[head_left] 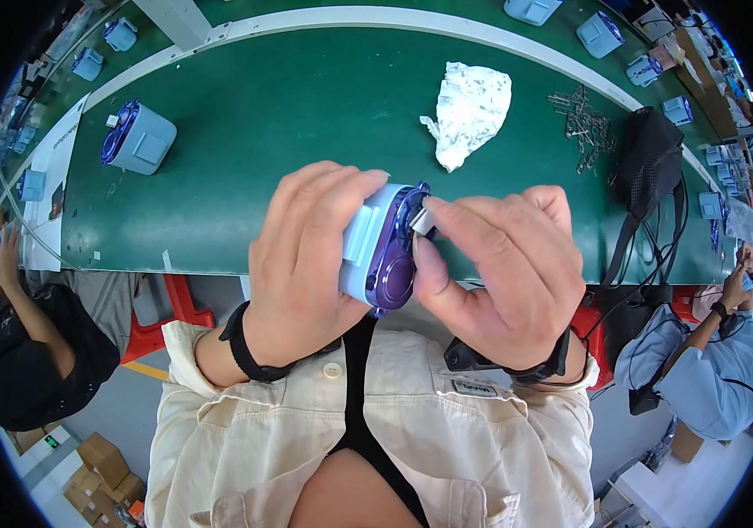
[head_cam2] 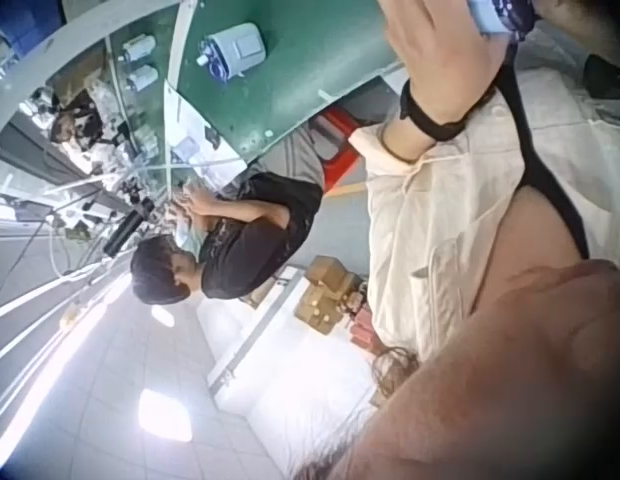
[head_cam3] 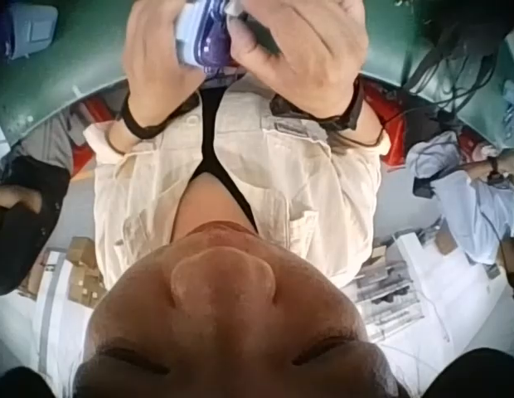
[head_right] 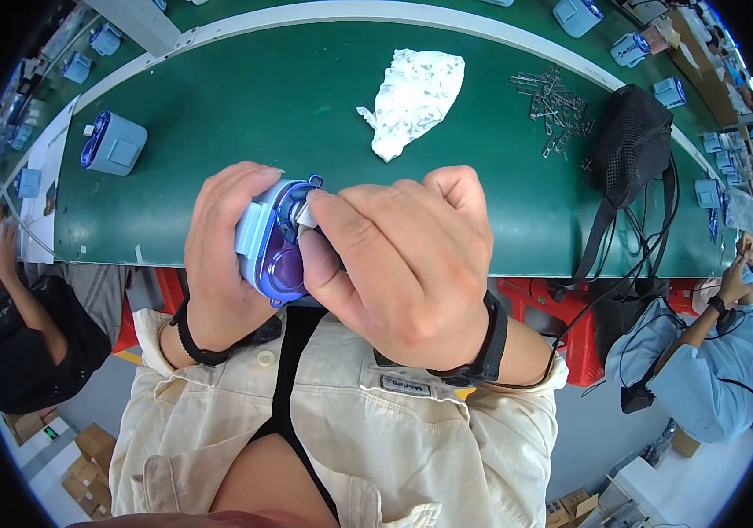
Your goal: The person picks up a blue device from the conveyor belt, peels a small white sticker from its top surface by hand, and places it back on the belt, repeating this for several devices.
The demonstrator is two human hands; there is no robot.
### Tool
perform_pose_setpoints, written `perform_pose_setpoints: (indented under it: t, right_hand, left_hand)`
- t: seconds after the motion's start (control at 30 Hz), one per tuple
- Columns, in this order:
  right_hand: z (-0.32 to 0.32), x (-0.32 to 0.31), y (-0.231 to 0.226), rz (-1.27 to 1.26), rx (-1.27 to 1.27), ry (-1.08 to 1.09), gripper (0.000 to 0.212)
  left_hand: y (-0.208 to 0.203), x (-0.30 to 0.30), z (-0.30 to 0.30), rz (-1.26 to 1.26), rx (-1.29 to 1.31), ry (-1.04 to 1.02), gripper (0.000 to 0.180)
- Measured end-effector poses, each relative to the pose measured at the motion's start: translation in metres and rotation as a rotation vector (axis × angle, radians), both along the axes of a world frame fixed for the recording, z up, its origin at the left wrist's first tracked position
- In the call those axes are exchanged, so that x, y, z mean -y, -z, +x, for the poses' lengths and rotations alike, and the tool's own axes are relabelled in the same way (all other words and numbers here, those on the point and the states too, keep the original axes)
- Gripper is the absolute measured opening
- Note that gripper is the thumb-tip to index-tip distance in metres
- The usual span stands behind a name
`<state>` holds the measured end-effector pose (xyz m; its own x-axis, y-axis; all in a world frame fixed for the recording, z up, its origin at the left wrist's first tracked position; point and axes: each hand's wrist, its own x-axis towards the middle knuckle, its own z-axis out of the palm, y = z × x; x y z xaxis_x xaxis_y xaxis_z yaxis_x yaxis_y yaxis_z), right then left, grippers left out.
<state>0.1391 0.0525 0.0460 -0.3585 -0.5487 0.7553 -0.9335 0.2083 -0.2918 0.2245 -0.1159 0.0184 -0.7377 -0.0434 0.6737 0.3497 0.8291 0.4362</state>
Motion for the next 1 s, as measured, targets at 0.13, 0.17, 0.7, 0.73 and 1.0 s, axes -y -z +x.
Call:
perform_pose_setpoints:
  t: [0.13, 0.17, 0.7, 0.73, 1.0]
  right_hand:
    - [0.001, -0.003, 0.0, 0.022, 0.01, -0.025, 0.03]
    - [0.002, -0.003, -0.002, 0.073, 0.008, -0.014, 0.03]
    - [-0.008, -0.008, 0.004, -0.053, 0.818, -0.243, 0.034]
    - [-0.011, -0.006, 0.011, -0.102, 0.928, -0.329, 0.034]
    - [-0.001, 0.0, 0.015, -0.299, 1.587, -0.638, 0.037]
  left_hand:
    - [-0.001, -0.001, 0.0, 0.026, 0.041, 0.035, 0.066]
    - [-0.001, -0.001, 0.0, 0.025, 0.045, 0.032, 0.066]
    - [0.004, -0.003, -0.001, 0.4, 0.234, 0.198, 0.064]
    - [0.002, -0.002, -0.001, 0.376, 0.223, 0.218, 0.064]
    - [0.01, -0.001, 0.003, 0.41, 0.23, 0.264, 0.064]
